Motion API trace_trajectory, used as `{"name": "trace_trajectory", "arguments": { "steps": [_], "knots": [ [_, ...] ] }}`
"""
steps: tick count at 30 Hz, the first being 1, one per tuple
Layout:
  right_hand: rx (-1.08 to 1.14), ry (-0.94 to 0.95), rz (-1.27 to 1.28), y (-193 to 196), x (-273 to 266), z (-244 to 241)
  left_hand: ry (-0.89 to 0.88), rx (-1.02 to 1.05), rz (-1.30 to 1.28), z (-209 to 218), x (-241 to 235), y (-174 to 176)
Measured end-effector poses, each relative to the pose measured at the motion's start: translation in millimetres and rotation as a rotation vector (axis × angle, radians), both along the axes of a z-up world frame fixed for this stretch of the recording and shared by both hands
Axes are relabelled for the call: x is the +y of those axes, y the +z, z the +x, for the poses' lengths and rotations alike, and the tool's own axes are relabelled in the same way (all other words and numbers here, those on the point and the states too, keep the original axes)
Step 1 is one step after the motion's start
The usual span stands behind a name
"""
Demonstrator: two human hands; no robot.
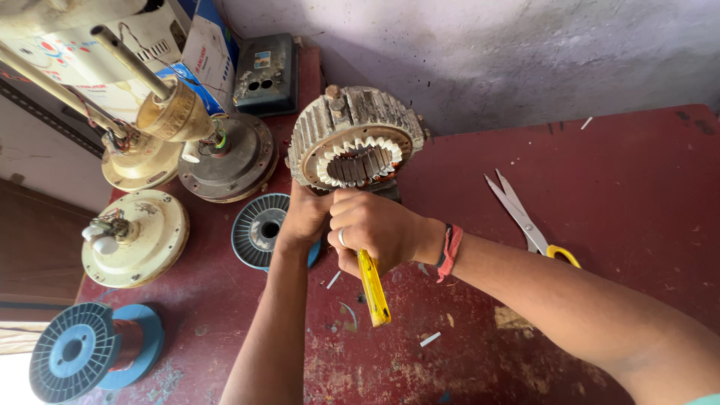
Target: The person winds copper wire into the slots of a motor stator held in a bench vise. They use a yellow-handled screwdriver to push the wire into place and adjust the winding. The person also handles a small white plastic tube and a spool of copper wire during the process.
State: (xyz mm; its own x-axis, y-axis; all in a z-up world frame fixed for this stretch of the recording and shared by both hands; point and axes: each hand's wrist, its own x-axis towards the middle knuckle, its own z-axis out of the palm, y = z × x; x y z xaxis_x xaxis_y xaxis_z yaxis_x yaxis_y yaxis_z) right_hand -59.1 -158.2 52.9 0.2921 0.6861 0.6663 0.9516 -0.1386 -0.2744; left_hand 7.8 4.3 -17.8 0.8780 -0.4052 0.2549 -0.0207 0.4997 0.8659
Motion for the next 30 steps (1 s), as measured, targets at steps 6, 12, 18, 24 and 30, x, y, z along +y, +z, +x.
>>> {"name": "trace_trajectory", "arguments": {
  "steps": [6, 12, 18, 24, 30],
  "knots": [
    [0.011, -0.059, 0.031, -1.1, 3.1, -6.8, 0.018, -0.020, 0.001, 3.0, 1.6, 0.9],
    [-0.127, -0.111, -0.070, 0.0, 5.4, -12.4, 0.039, -0.042, 0.035, 6.8, 1.8, -2.8],
    [-0.177, -0.081, -0.112, 1.0, 1.5, -4.8, 0.004, -0.024, 0.007, 9.2, 3.9, -8.6],
    [-0.049, -0.072, -0.009, -0.1, 1.2, -0.1, -0.035, -0.024, -0.026, 10.7, 3.9, -8.6],
    [-0.017, -0.076, 0.146, -5.7, 7.9, 2.1, -0.006, -0.018, 0.019, 13.7, 4.2, -10.4]
  ]
}}
